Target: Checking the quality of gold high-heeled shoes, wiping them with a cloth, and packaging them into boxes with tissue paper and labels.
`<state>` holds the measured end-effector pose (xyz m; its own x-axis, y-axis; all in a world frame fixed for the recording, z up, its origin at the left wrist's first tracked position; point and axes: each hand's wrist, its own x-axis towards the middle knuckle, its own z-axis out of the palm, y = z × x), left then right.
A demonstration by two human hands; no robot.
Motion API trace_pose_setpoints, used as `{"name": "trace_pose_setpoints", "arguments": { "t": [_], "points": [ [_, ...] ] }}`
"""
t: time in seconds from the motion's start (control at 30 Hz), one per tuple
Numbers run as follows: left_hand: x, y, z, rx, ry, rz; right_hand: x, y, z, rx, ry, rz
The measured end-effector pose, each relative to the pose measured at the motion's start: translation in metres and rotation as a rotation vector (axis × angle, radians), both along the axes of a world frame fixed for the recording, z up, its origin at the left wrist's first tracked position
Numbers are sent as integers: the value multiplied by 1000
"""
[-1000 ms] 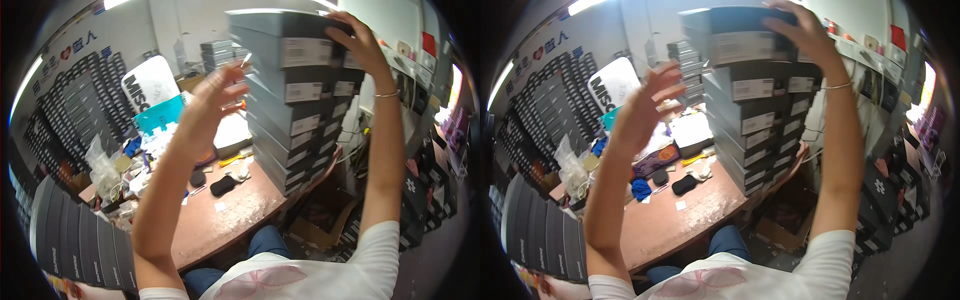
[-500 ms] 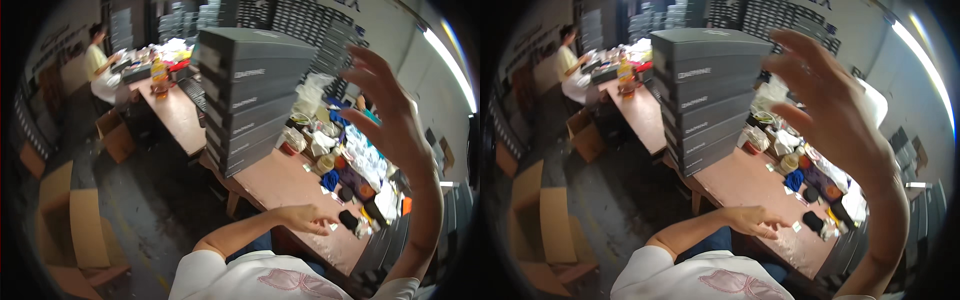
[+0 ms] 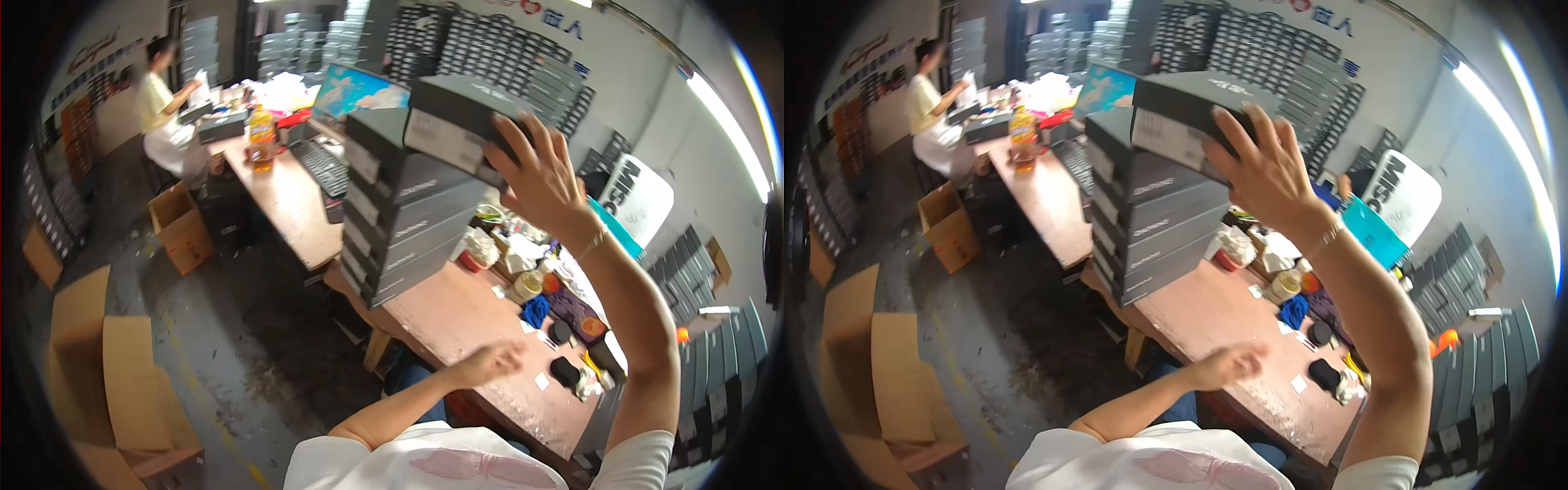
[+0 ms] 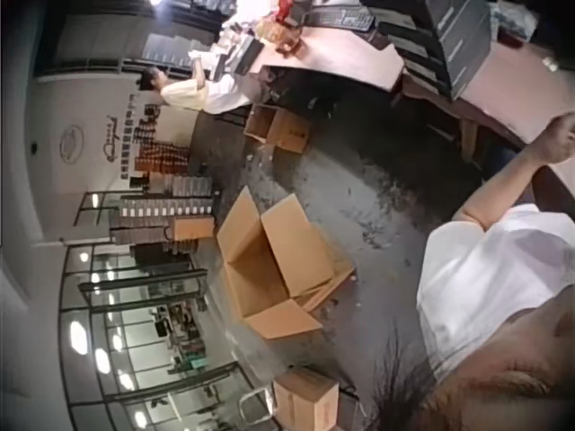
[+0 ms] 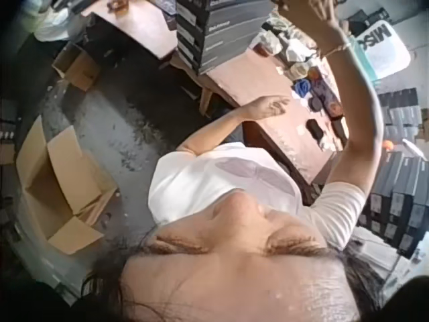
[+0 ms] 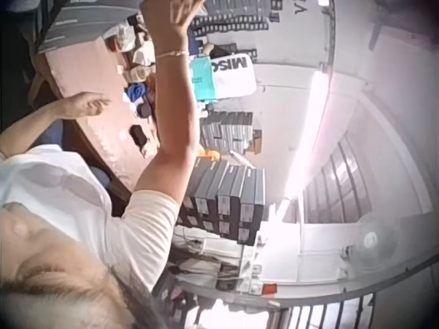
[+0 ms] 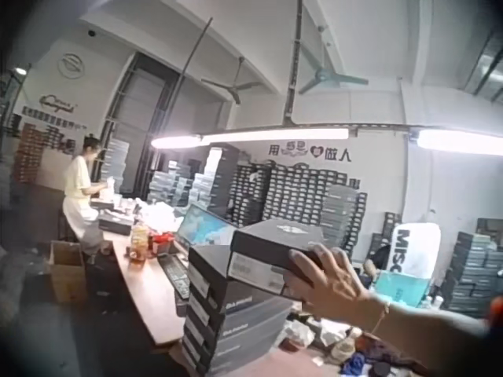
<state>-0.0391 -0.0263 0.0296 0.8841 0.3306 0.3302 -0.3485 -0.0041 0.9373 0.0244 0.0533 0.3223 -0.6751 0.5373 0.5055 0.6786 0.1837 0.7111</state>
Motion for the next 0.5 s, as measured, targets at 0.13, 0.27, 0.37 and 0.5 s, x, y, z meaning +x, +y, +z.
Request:
{"name": "trace_pose_setpoints", "arguments": {
  "t": [0.13, 0.27, 0.37, 0.5],
  "points": [
    [7, 33, 33, -588, -318, 195, 72, -109, -28, 46, 156, 7],
    [19, 45, 65, -993, -592, 43, 116, -207, -85, -9, 377, 27],
    [48, 64, -24, -1105, -428, -231, 126, -249, -135, -292, 546, -12],
    [76, -17, -26, -1054, -113, 81, 154, -269, -218, -587, 678, -261]
  ]
}}
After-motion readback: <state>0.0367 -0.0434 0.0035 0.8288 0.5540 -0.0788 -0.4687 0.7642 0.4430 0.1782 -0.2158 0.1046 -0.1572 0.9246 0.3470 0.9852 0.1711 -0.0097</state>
